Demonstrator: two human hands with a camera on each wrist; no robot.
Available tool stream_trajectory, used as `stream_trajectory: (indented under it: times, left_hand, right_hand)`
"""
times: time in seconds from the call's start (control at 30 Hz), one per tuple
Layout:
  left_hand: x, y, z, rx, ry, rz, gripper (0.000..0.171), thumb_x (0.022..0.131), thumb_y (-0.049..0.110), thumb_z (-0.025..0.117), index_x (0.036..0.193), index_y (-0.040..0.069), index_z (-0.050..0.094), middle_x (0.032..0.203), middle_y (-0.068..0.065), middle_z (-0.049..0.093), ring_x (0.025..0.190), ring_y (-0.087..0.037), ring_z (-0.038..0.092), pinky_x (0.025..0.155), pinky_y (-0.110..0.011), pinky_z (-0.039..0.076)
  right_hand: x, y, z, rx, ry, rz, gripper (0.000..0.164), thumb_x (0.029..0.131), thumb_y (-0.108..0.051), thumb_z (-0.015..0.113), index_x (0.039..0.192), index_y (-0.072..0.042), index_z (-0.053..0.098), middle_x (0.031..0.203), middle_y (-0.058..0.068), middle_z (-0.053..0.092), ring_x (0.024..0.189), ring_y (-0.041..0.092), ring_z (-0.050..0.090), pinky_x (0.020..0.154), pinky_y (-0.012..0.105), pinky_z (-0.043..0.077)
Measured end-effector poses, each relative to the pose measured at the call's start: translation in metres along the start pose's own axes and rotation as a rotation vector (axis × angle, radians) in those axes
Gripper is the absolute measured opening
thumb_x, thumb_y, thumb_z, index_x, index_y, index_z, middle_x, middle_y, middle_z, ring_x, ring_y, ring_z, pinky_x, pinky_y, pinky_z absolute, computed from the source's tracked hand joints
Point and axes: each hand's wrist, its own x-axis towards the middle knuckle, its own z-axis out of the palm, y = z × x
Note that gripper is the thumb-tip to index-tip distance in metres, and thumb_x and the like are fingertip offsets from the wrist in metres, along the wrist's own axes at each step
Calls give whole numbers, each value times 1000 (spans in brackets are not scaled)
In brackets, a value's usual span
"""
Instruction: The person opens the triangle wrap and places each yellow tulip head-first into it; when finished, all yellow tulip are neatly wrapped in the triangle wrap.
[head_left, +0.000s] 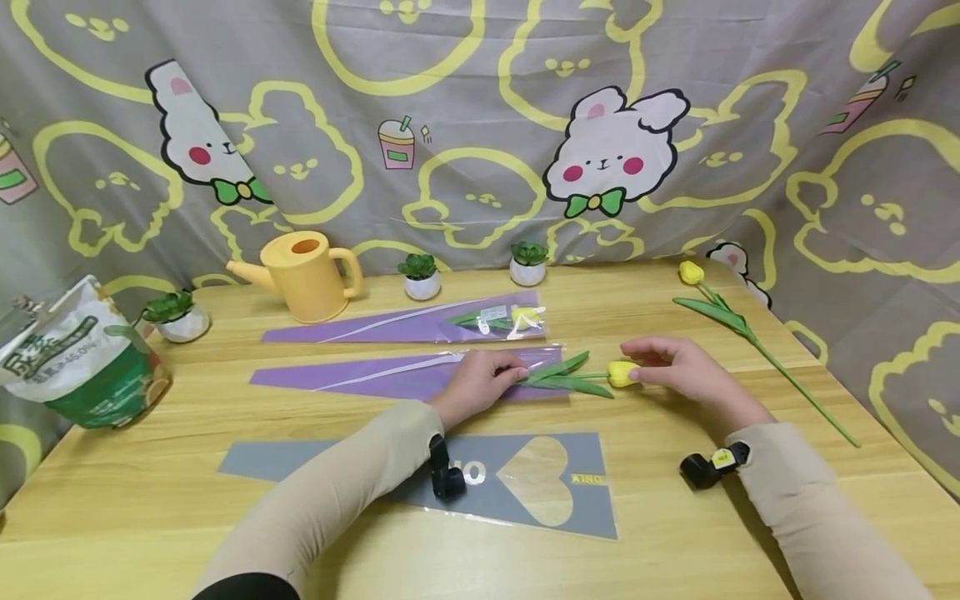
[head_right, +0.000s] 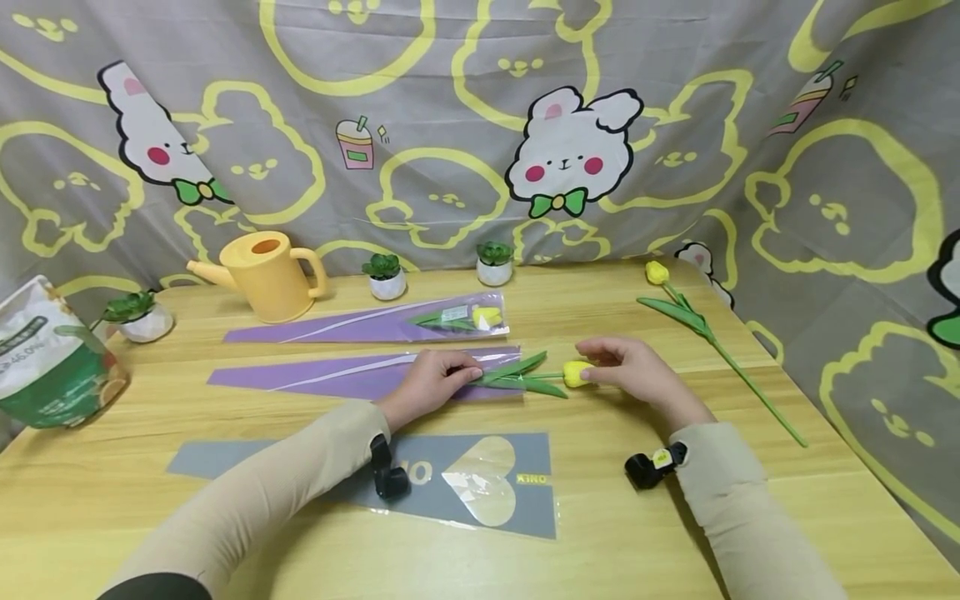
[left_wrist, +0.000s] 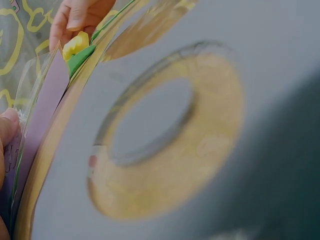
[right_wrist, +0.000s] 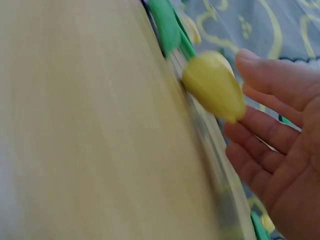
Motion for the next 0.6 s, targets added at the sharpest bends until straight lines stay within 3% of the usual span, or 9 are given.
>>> stream_trajectory:
  times: [0.17, 0.27, 0.47, 0.6]
  left_hand:
    - [0, -1, 0, -5, -2, -7, 12, 88, 18, 63, 88, 11, 73, 85, 0, 70, 77, -9, 62, 72, -21, 48]
    - [0, -1, 0, -2, -3, -11, 12, 88, 18, 63, 87, 11, 73, 83, 1, 70, 73, -7, 59, 69, -21, 47]
    - [0, -1, 0, -2, -8, -24, 12, 88, 18, 63, 86, 11, 73, 83, 1, 70, 72, -7, 59, 69, -21, 47]
    - [0, -2, 1, -4, -6, -33, 12, 88, 18, 63, 88, 11, 73, 85, 1, 70, 75, -7, 60, 70, -22, 48]
  right_hand:
    - [-4, 15, -3, 108, -50, -14, 55, 83, -13, 69, 130, 5, 47, 131, 25, 48, 103, -7, 51, 86, 9, 39]
    - [-4, 20, -2, 145, -65, -10, 53, 83, -11, 68, 129, 5, 48, 130, 25, 49, 101, -7, 52, 84, 12, 42]
    - [-3, 22, 0, 120, -55, 15, 50, 84, -16, 68, 127, 3, 52, 123, 20, 55, 96, -3, 56, 80, 16, 46]
    - [-3, 21, 2, 122, -17, 41, 47, 84, -16, 68, 125, 2, 54, 114, 11, 62, 93, -2, 57, 79, 17, 46]
